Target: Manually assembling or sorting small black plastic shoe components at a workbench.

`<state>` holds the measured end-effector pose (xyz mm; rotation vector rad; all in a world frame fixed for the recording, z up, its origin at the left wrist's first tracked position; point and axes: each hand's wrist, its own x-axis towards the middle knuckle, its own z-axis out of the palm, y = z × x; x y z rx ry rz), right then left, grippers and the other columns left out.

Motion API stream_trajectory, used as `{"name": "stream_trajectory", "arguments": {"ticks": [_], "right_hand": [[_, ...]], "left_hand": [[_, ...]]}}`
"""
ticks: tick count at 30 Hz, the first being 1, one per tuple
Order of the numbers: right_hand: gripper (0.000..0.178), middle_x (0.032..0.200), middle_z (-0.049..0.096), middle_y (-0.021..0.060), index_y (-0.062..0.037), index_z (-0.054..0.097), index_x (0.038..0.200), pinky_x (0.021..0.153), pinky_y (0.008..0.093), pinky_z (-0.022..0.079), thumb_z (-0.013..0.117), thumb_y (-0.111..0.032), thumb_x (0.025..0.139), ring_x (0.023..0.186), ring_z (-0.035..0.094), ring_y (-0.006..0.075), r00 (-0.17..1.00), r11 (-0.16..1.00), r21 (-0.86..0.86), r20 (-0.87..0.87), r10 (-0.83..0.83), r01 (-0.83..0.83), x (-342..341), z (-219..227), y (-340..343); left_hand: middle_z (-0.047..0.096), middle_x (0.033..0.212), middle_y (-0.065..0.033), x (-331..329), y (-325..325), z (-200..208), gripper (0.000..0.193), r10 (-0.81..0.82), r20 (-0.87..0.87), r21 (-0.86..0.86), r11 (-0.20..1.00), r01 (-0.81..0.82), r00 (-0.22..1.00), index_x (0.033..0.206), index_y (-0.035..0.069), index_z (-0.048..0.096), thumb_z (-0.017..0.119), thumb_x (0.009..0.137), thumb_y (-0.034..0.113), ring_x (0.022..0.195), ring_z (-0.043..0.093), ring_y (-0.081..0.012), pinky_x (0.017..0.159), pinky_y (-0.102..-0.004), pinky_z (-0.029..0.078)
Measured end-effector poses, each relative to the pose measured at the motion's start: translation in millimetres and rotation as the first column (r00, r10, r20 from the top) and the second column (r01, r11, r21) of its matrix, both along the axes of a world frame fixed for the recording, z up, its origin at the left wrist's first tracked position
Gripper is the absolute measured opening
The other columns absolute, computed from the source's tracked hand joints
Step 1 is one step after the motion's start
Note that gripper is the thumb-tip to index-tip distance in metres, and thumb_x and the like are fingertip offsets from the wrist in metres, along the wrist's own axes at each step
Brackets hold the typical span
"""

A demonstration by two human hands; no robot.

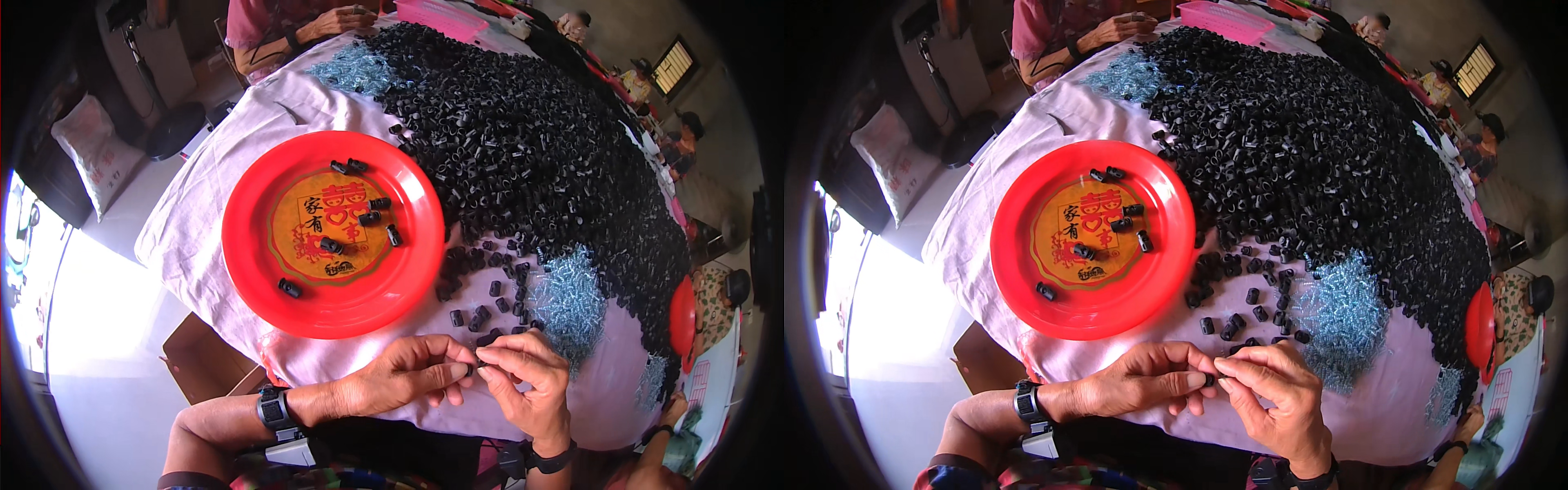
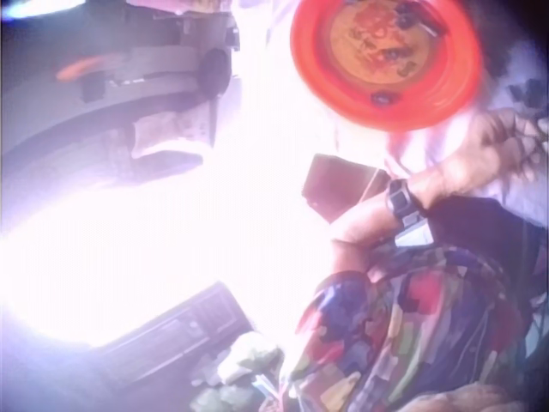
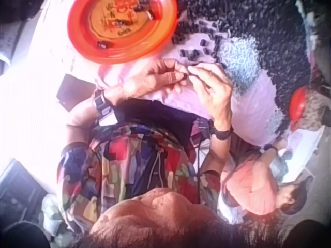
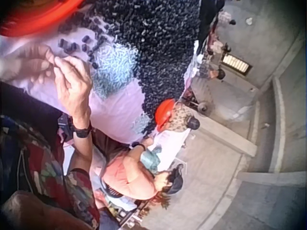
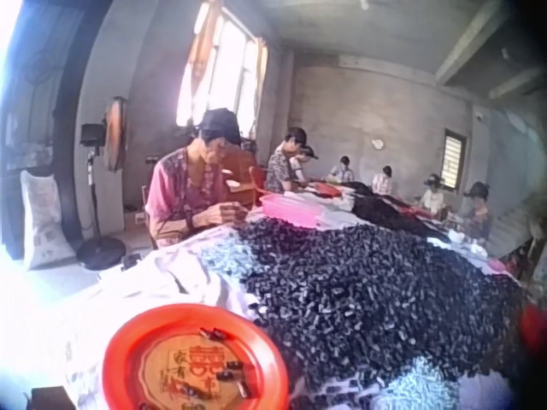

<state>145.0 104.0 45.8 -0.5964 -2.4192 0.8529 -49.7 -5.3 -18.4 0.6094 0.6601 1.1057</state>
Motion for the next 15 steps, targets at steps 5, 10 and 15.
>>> {"name": "stream_trajectory", "arguments": {"ticks": [5,10,15], "right_hand": [[0.033,0.097,0.073,0.0086,-0.005,0.078,0.108,0.069,0.0334,0.055,0.08,0.005,0.077,0.079,0.067,0.0244,1.0,0.995,0.096,-0.012,0.026,-0.025,-0.6,1.4,-0.8],[0.032,0.098,0.074,0.0088,-0.0047,0.078,0.106,0.068,0.0341,0.055,0.08,0.006,0.077,0.078,0.067,0.0247,0.997,0.984,0.167,-0.047,0.064,-0.055,-2.5,1.8,-5.5],[0.028,0.098,0.074,0.0095,-0.0045,0.078,0.108,0.069,0.0343,0.055,0.078,0.004,0.082,0.081,0.068,0.0254,0.999,0.995,0.103,-0.037,0.004,0.0,0.7,-2.0,-9.8]], "left_hand": [[0.068,0.104,-0.002,6.3,1.0,0.7,0.028,0.041,-0.041,0.014,0.999,-0.041,0.998,0.128,0.003,0.06,0.06,0.108,0.023,0.087,0.067,-0.0083,0.069,-0.0231,0.052],[0.067,0.098,-0.0006,8.5,-0.8,1.7,0.026,0.086,-0.145,0.051,0.996,-0.079,0.986,0.125,0.004,0.061,0.061,0.108,0.024,0.081,0.066,-0.0065,0.064,-0.0216,0.051],[0.069,0.103,-0.0012,8.4,-0.9,0.6,0.03,0.068,-0.055,0.013,0.998,-0.067,0.996,0.129,0.004,0.063,0.061,0.108,0.025,0.083,0.065,-0.0059,0.066,-0.0218,0.051]]}}
